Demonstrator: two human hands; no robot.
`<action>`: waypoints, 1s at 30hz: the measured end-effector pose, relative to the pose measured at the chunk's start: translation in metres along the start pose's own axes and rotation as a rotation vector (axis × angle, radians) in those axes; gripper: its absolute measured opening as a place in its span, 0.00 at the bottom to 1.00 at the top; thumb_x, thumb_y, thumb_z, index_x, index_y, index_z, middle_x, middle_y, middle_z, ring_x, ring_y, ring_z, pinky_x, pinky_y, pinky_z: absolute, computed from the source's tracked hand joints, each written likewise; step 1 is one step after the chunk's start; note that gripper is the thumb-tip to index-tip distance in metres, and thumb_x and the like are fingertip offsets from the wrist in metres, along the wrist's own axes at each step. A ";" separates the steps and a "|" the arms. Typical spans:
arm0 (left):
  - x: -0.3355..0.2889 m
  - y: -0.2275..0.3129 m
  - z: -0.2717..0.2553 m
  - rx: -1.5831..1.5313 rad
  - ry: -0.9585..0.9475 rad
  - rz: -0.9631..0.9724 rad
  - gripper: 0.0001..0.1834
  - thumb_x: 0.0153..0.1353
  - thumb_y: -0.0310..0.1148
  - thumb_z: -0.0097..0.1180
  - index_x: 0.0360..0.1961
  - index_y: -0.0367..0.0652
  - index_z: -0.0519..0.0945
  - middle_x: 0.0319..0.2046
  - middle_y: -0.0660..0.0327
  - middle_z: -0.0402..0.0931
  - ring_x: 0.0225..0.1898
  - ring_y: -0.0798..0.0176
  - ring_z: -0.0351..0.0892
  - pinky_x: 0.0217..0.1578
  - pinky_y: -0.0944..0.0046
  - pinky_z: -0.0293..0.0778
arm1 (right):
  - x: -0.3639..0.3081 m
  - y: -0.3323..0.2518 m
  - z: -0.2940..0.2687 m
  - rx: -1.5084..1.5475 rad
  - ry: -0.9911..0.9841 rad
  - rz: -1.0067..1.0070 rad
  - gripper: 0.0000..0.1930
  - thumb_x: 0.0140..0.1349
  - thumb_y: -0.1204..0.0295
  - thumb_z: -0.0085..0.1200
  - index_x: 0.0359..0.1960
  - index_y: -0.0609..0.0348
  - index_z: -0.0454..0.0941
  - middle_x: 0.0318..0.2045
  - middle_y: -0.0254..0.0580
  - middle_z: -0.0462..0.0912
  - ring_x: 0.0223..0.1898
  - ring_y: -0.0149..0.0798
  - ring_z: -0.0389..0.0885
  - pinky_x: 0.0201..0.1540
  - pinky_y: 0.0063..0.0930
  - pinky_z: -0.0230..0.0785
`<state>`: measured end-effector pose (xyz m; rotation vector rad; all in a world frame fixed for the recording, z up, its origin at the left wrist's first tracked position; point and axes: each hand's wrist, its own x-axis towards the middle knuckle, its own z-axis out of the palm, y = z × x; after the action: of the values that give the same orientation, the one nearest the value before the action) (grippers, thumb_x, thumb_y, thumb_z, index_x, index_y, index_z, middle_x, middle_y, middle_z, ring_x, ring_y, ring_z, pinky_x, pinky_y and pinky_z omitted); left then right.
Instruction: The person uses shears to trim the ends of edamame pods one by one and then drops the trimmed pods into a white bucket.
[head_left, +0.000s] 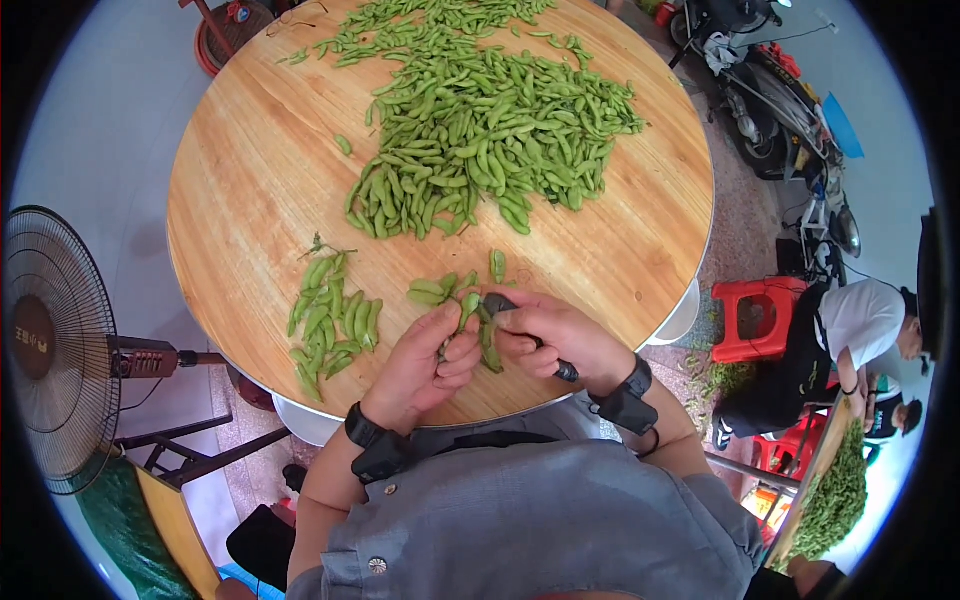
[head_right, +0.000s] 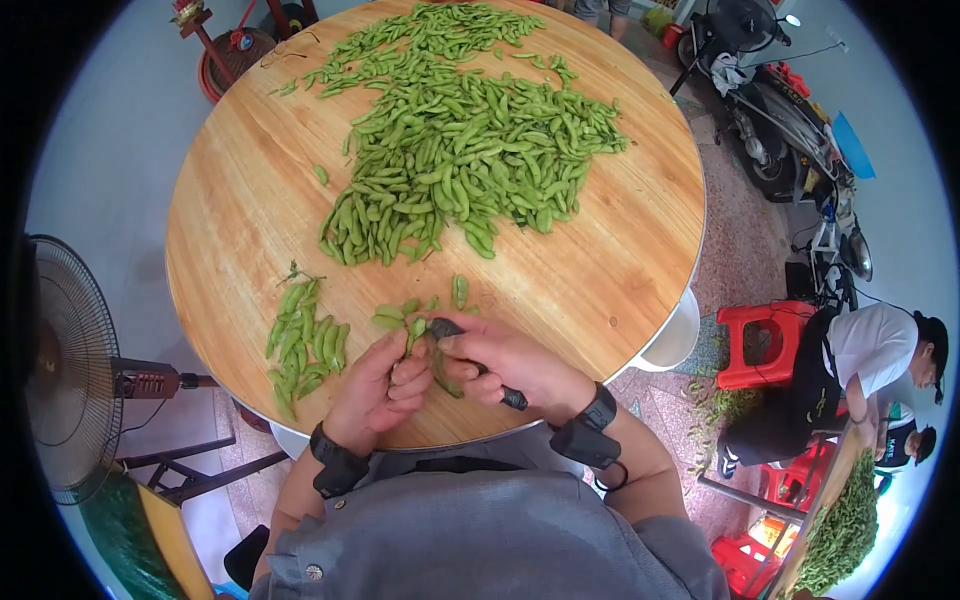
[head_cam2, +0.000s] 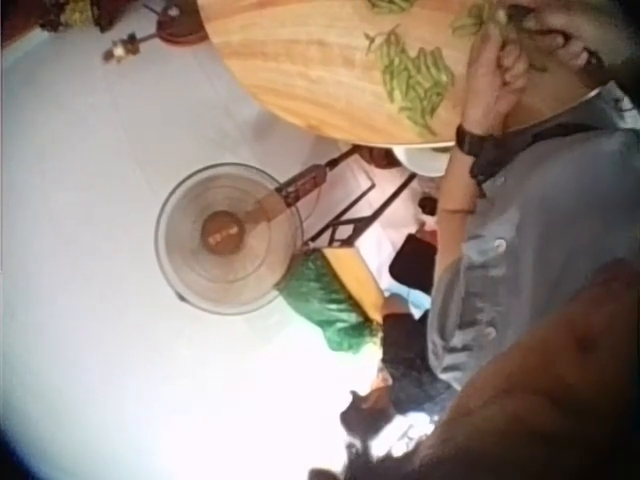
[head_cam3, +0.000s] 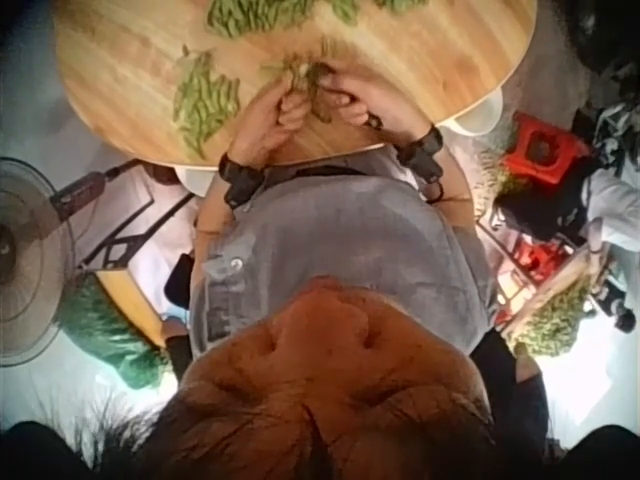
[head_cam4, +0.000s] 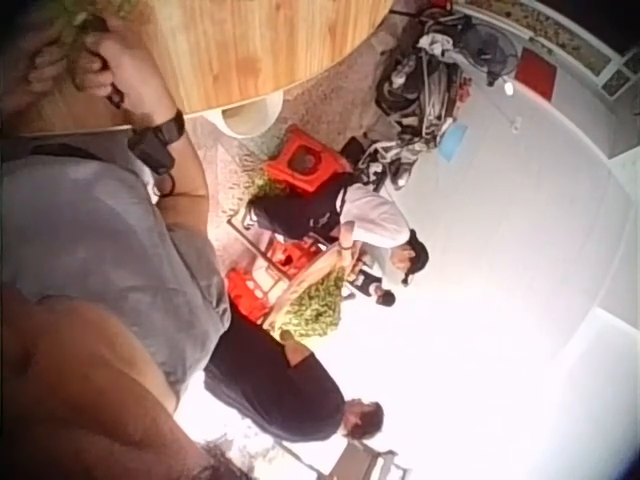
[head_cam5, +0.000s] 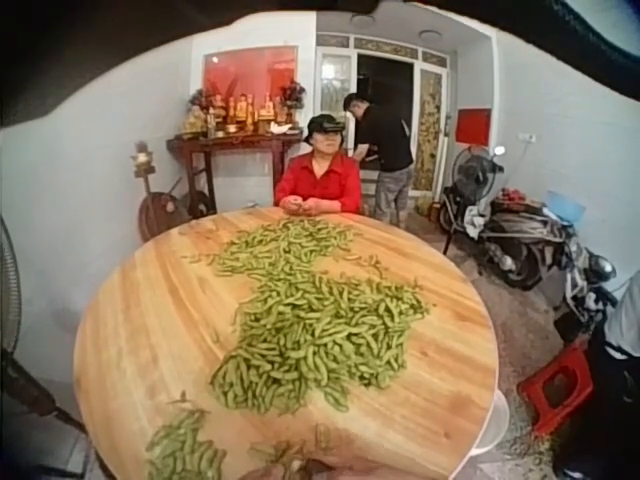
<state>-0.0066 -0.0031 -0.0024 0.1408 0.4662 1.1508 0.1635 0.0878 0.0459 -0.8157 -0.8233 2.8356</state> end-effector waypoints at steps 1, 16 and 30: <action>0.001 -0.001 0.001 0.002 0.001 0.000 0.14 0.66 0.42 0.39 0.34 0.43 0.70 0.16 0.72 0.58 0.13 0.78 0.51 0.11 0.78 0.45 | 0.000 -0.002 0.000 -0.097 0.095 -0.025 0.13 0.65 0.71 0.37 0.51 0.53 0.65 0.18 0.25 0.60 0.12 0.18 0.52 0.13 0.11 0.42; 0.007 -0.004 0.014 0.165 0.037 -0.038 0.15 0.66 0.43 0.39 0.30 0.44 0.68 0.15 0.71 0.58 0.12 0.78 0.51 0.12 0.77 0.46 | 0.014 -0.003 -0.017 -0.112 0.078 -0.180 0.09 0.60 0.73 0.48 0.24 0.55 0.62 0.15 0.26 0.62 0.12 0.20 0.58 0.13 0.14 0.47; 0.012 -0.005 0.013 0.320 0.167 -0.062 0.17 0.67 0.45 0.37 0.32 0.42 0.69 0.19 0.66 0.62 0.14 0.77 0.52 0.13 0.77 0.47 | 0.009 -0.003 -0.015 -0.311 0.120 -0.216 0.05 0.55 0.79 0.47 0.32 0.59 0.66 0.19 0.33 0.72 0.12 0.20 0.61 0.13 0.15 0.51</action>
<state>0.0074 0.0072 0.0037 0.3070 0.7966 1.0253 0.1633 0.0990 0.0326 -0.8601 -1.2686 2.4804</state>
